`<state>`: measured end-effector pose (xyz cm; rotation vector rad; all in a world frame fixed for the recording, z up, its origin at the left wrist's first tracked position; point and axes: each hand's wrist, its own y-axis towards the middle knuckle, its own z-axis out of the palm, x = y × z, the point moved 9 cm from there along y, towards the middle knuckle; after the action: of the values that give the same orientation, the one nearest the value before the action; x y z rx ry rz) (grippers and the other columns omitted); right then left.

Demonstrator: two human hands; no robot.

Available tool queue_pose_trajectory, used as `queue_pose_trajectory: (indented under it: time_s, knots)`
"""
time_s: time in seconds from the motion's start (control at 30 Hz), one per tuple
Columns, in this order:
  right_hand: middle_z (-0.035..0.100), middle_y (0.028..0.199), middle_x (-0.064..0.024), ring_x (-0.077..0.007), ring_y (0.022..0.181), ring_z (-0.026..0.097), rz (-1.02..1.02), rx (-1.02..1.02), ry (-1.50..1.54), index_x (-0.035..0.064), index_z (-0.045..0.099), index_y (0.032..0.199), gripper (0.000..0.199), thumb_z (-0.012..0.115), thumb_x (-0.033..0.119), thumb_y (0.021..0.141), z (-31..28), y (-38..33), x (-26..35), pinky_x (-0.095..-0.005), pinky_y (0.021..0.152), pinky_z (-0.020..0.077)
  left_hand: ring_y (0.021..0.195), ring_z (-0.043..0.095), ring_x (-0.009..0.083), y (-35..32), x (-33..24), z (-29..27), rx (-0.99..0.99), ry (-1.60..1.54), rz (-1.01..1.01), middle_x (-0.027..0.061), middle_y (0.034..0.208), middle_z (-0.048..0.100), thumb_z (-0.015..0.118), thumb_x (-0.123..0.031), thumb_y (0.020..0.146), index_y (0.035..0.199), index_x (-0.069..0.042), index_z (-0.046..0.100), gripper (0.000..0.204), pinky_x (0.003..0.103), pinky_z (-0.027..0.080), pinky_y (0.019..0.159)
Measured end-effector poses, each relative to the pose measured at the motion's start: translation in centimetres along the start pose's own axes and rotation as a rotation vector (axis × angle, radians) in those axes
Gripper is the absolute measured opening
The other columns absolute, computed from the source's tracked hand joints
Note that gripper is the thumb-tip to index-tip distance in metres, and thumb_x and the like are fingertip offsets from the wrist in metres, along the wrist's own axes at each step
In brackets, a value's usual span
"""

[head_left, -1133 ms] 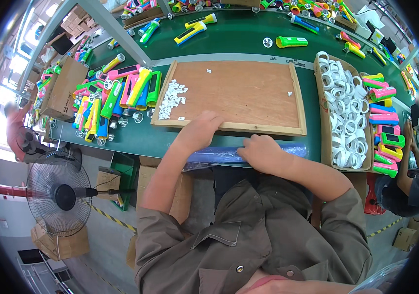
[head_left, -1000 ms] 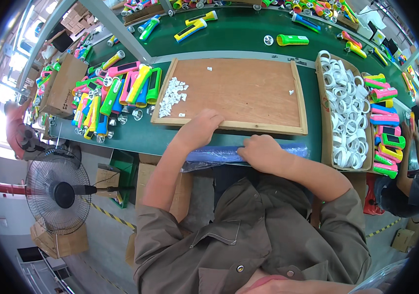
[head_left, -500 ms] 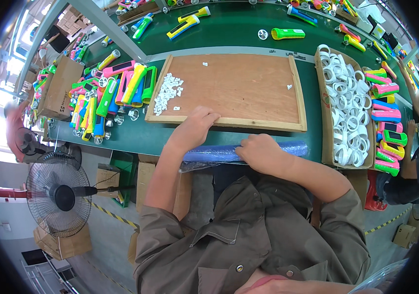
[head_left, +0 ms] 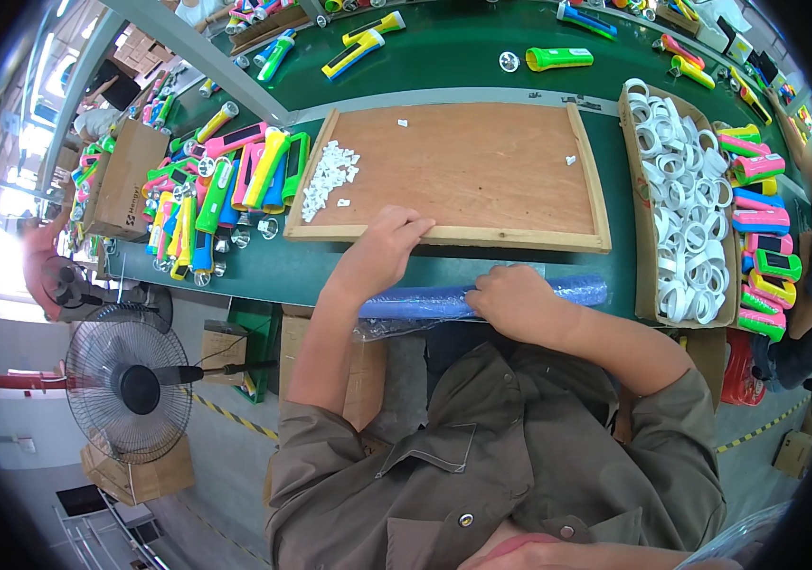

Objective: The worker is seen assembling various components of colorful plastic flashlights on a factory assembly line.

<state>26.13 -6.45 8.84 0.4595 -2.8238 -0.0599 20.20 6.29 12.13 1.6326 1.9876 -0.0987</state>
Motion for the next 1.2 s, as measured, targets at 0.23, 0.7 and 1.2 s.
queue_pose_trajectory:
  time_s: [0.23,0.7,1.2]
  knots:
    - [0.065,0.077,-0.0108,-0.0285,0.077,0.067,0.008,0.011,0.017,0.0081,0.068,0.08,0.01,0.06,0.014,0.079,0.0,-0.1,-0.1,-0.0405,0.063,0.0532,0.101,0.059,0.033,-0.1,-0.3,0.2,0.032,0.006,0.019,0.0145,0.104,0.062,0.061,0.006,0.082,0.113,0.0,0.066,0.032,0.039,0.049,0.088]
    - [0.064,0.077,-0.0101,-0.0283,0.078,0.066,0.005,-0.019,0.041,0.0079,0.067,0.08,0.01,0.059,0.014,0.079,-0.3,0.0,0.1,-0.0401,0.065,0.0526,0.096,0.058,0.0335,-0.8,0.0,0.3,-0.022,-0.056,0.025,0.0142,0.1,0.062,0.058,0.006,0.082,0.112,0.001,0.066,0.031,0.04,0.049,0.084]
    - [0.063,0.075,-0.0089,-0.0282,0.075,0.065,0.019,-0.038,0.036,0.0078,0.066,0.078,0.008,0.06,0.013,0.077,-0.1,0.3,-1.0,-0.0403,0.062,0.0517,0.096,0.059,0.0304,-0.7,0.6,0.2,-0.023,-0.065,0.005,0.0121,0.099,0.062,0.064,0.005,0.081,0.112,-0.001,0.067,0.032,0.038,0.049,0.084]
